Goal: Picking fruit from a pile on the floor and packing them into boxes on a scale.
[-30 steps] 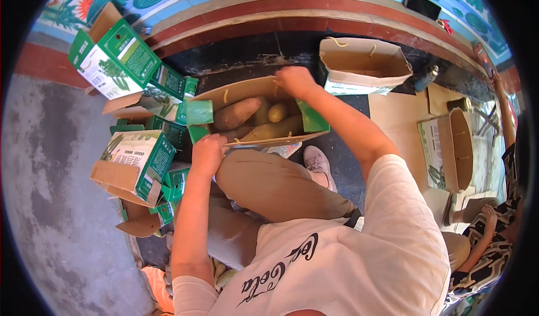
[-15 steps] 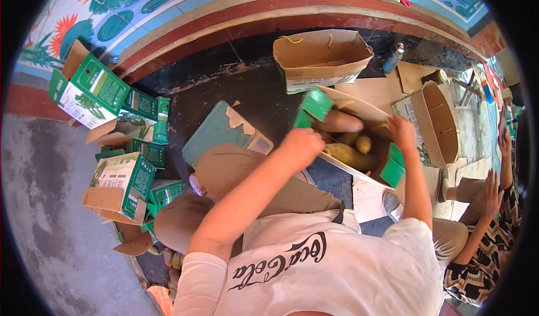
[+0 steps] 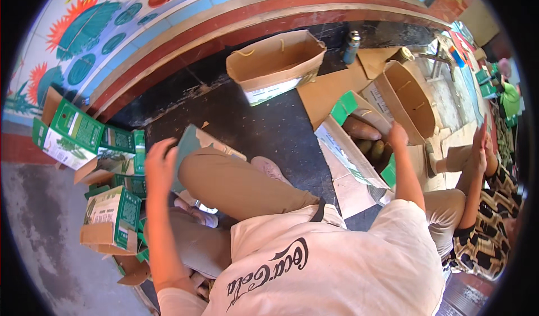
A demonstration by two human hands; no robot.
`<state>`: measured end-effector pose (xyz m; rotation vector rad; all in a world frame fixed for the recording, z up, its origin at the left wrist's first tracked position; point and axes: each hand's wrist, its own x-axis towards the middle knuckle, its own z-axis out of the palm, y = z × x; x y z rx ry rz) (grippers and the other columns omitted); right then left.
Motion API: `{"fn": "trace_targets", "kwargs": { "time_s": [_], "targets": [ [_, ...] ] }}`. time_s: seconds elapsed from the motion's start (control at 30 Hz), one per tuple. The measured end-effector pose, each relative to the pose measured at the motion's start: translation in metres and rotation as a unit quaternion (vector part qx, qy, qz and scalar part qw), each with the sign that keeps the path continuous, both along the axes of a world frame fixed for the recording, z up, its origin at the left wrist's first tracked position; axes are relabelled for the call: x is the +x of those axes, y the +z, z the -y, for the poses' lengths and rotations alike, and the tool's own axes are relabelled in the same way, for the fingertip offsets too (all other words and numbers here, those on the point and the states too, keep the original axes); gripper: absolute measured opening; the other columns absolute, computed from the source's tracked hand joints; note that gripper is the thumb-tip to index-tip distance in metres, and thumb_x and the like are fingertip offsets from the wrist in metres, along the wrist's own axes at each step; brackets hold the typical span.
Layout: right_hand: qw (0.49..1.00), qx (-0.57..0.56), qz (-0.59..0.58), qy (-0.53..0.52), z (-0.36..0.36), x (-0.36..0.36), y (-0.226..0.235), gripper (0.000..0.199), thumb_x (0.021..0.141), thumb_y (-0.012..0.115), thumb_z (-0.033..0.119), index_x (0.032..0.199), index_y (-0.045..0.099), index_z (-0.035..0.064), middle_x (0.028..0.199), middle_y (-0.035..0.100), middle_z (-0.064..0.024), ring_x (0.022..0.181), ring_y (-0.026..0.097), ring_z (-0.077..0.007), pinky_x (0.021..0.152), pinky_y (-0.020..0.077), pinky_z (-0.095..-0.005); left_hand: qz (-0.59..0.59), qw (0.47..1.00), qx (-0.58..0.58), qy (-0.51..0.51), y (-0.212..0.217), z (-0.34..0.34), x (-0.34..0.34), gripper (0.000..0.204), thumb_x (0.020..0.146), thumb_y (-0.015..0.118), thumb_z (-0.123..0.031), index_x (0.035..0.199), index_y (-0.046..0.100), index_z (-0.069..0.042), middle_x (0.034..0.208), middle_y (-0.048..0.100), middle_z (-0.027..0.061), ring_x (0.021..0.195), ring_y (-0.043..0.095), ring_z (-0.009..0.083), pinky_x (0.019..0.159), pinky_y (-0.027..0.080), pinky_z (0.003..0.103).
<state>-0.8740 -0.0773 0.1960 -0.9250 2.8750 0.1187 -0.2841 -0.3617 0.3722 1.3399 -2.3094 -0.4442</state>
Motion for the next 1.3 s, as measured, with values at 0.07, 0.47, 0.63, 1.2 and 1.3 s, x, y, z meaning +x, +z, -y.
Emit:
{"fn": "trace_targets", "kwargs": {
  "time_s": [0.07,0.47,0.63,1.2,1.3],
  "targets": [
    [0.998,-0.044,-0.024,0.023,0.010,0.012,-0.015,0.036,0.084,0.049,0.021,0.118,0.054,0.0113,0.112,0.059,-0.0170,0.101,0.059,-0.0324,0.086,0.0469,-0.0424,0.016,0.998,-0.013,0.066,0.003,0.004,0.033,0.020,0.083,0.057,-0.010,0.101,0.062,-0.002,0.103,0.062,0.0147,0.097,0.059,0.0295,0.086,0.044,0.034],
    [0.980,-0.112,0.073,0.148,0.079,0.183,-0.014,0.057,0.085,0.055,0.043,0.126,0.041,0.0069,0.103,0.056,-0.0184,0.095,0.059,-0.0335,0.075,0.0489,-0.0432,-0.105,0.972,0.101,0.183,-0.065,0.013,0.132,0.023,0.090,0.052,-0.017,0.101,0.062,0.001,0.096,0.063,0.0081,0.089,0.057,0.0149,0.081,0.043,0.027],
    [0.982,-0.053,0.092,0.159,0.077,0.173,-0.018,0.053,0.082,0.062,0.029,0.122,0.036,0.0051,0.101,0.056,-0.0173,0.092,0.060,-0.0335,0.075,0.0499,-0.0423,-0.089,0.976,0.108,0.164,-0.061,0.006,0.129,0.023,0.090,0.052,-0.016,0.100,0.062,0.001,0.093,0.063,0.0078,0.087,0.057,0.0146,0.081,0.043,0.028],
    [0.985,-0.038,0.100,0.139,0.084,0.174,-0.036,0.042,0.083,0.059,0.022,0.115,0.037,0.0068,0.102,0.055,-0.0178,0.093,0.061,-0.0328,0.077,0.0500,-0.0414,-0.066,0.976,0.150,0.142,-0.057,-0.007,0.123,0.019,0.089,0.051,-0.012,0.098,0.062,0.001,0.092,0.063,0.0084,0.086,0.058,0.0152,0.080,0.044,0.028],
    [0.985,-0.030,0.099,0.141,0.084,0.175,-0.035,0.040,0.084,0.058,0.021,0.115,0.037,0.0069,0.103,0.055,-0.0176,0.093,0.061,-0.0323,0.077,0.0500,-0.0412,-0.068,0.975,0.158,0.137,-0.055,-0.011,0.124,0.018,0.089,0.051,-0.011,0.098,0.062,0.001,0.091,0.063,0.0083,0.086,0.058,0.0151,0.080,0.044,0.028]
  ]
}}
